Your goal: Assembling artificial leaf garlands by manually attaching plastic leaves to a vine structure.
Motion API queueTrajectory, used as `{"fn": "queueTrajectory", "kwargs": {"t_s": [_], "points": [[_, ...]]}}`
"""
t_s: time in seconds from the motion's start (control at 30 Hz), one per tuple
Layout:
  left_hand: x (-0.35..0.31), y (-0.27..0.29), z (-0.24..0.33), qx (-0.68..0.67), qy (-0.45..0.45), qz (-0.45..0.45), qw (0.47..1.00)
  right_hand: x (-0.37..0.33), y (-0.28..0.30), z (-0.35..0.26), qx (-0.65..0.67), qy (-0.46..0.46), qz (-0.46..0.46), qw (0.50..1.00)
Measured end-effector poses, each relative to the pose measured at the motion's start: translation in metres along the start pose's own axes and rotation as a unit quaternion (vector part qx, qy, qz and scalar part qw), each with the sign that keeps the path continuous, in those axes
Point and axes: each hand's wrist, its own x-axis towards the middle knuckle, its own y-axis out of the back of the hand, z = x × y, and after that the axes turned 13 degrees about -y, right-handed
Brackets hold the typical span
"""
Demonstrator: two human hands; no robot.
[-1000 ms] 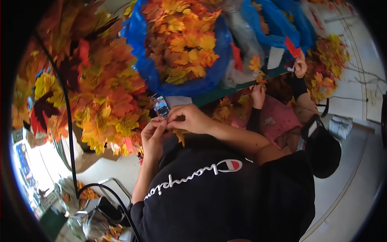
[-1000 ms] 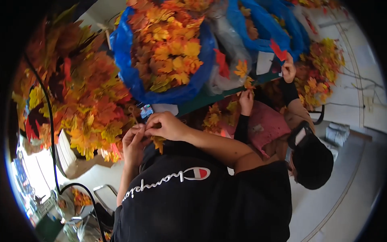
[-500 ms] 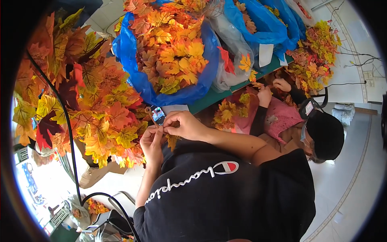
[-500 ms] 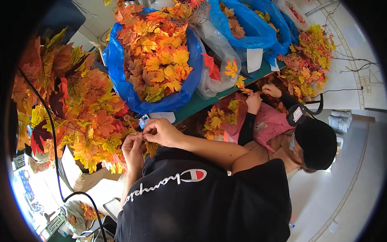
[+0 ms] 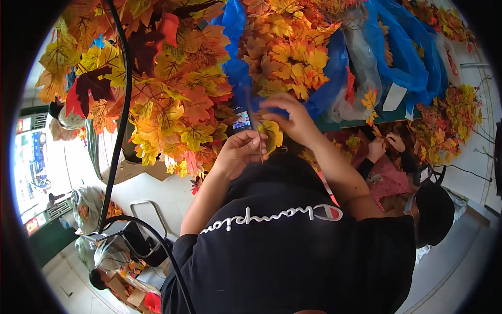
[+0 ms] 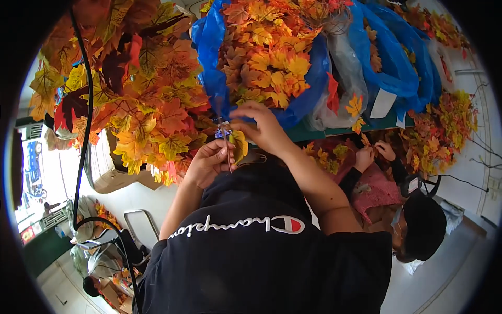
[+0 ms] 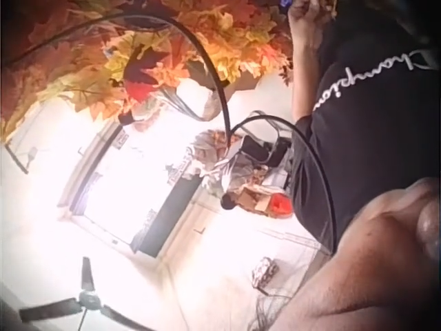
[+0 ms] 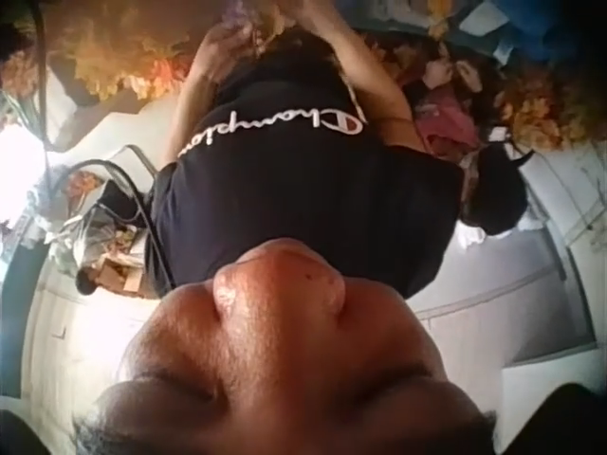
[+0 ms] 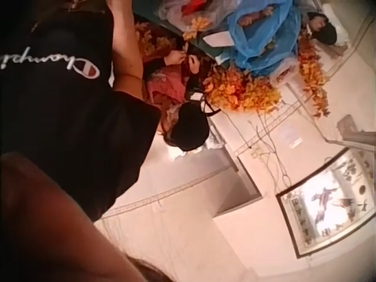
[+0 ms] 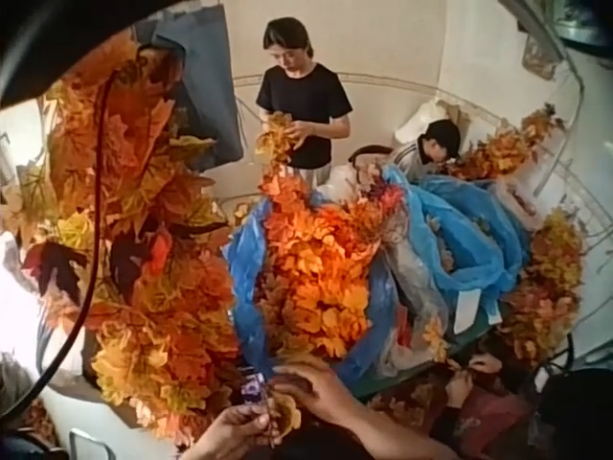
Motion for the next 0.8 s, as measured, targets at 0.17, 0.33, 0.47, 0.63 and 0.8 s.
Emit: {"fn": "queueTrajectory", "kwargs": {"t_s": [0.17,0.33,0.47,0.63,0.8], "points": [[0.000,-0.005,-0.004,0.111,-0.114,0.122,0.980,-0.029,0.003,-0.030,-0.025,0.086,0.069,0.994],[0.000,-0.020,-0.002,0.208,-0.165,0.144,0.953,-0.037,-0.035,0.001,-0.069,-0.009,0.051,0.996],[-0.007,-0.014,-0.008,0.391,-0.235,0.126,0.881,-0.038,-0.039,0.011,0.093,-0.116,-0.037,0.988],[-0.007,-0.009,-0.009,0.366,-0.225,0.126,0.894,-0.032,-0.045,0.018,0.124,-0.045,-0.042,0.990],[-0.002,-0.018,-0.008,0.243,-0.176,0.183,0.936,-0.029,-0.041,0.015,0.202,-0.136,-0.025,0.970]]}}
